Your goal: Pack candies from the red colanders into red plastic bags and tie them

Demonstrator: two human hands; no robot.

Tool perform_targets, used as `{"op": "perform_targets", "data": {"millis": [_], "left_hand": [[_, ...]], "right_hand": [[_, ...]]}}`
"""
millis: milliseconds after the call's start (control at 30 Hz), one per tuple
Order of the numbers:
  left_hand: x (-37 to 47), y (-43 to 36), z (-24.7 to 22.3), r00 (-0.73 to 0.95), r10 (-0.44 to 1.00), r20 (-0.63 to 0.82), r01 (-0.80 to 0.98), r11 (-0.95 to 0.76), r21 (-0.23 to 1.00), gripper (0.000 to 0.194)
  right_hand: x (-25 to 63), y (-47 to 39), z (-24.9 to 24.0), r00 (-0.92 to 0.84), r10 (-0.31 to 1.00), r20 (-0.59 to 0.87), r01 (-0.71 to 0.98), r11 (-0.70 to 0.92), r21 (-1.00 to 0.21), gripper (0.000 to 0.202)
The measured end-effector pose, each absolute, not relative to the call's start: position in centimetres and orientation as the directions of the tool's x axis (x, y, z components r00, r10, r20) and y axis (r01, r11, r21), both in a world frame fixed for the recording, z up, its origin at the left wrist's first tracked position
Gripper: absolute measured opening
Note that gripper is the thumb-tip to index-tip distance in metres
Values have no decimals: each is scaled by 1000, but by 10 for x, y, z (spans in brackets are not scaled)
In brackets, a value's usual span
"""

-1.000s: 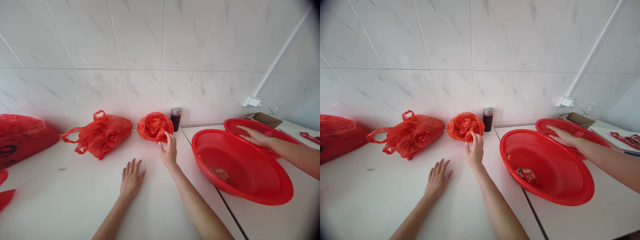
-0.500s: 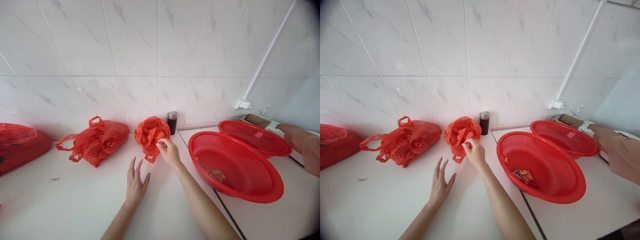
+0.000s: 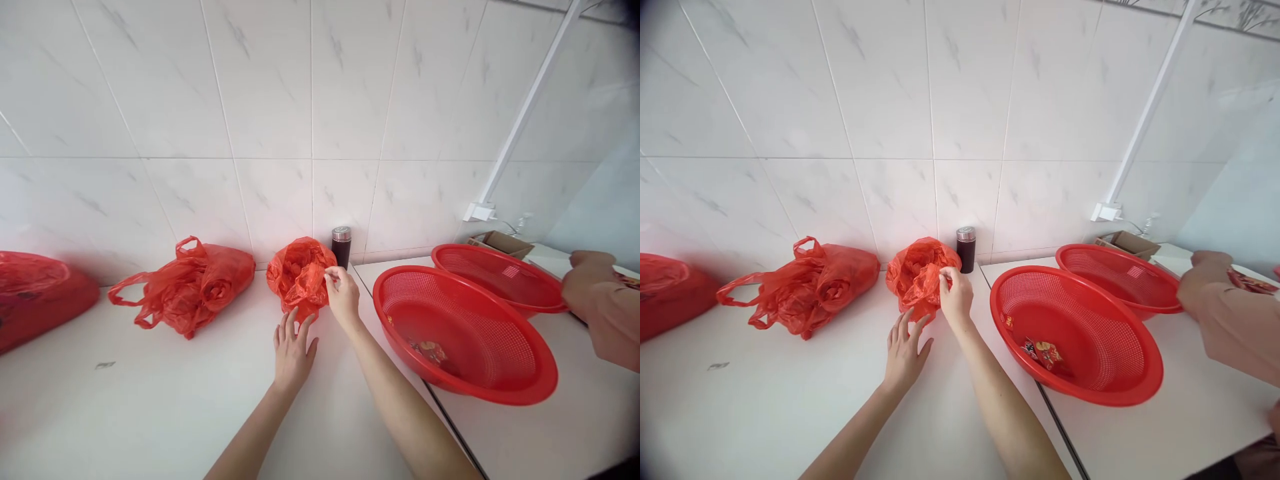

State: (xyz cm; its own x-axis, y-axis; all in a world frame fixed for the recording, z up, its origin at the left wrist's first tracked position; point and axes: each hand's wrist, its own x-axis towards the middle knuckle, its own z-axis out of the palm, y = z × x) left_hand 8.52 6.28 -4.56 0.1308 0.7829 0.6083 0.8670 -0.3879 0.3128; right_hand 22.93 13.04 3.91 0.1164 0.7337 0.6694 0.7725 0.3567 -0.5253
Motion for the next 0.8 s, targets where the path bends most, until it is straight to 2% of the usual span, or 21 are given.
{"op": "perform_targets", "data": {"millis": [133,167,267,367,433,500,567,633,700,800], "left_hand": [[96,38,-41,154,769,620,857,-417,304,41],[100,29,-40,179,758,627,843,-447,300,39],[110,6,-35,246,735,632,769,-545,335,34],[111,-11,-28,206,796,569,662,-541,518,28],[104,-18,-21,124,888,442,530,-436,727,28],[93,-22,-10,70,970,234,287,-244,926,37],[84,-25,2,116,992,44,-19,-42,999,49],[79,-28,13,202,979,-11,-217,55,975,56],[78,-30,21,208,978,12,-211,33,977,55],[78,-31,21,125,992,27,42,-33,999,24]], "right_hand": [[229,139,38,-12,758,652,765,427,-482,55],[228,143,36,-24,767,641,757,433,-490,52],[226,154,40,37,772,634,705,430,-565,23],[225,143,57,125,740,661,649,443,-619,24],[226,122,70,166,726,667,530,505,-681,24],[226,92,80,186,740,646,326,574,-751,19],[223,60,82,171,780,602,147,584,-798,15],[217,31,78,116,833,541,58,539,-841,14],[210,10,68,52,886,461,-8,462,-887,14],[202,-6,52,-25,942,334,-99,330,-939,14]]}}
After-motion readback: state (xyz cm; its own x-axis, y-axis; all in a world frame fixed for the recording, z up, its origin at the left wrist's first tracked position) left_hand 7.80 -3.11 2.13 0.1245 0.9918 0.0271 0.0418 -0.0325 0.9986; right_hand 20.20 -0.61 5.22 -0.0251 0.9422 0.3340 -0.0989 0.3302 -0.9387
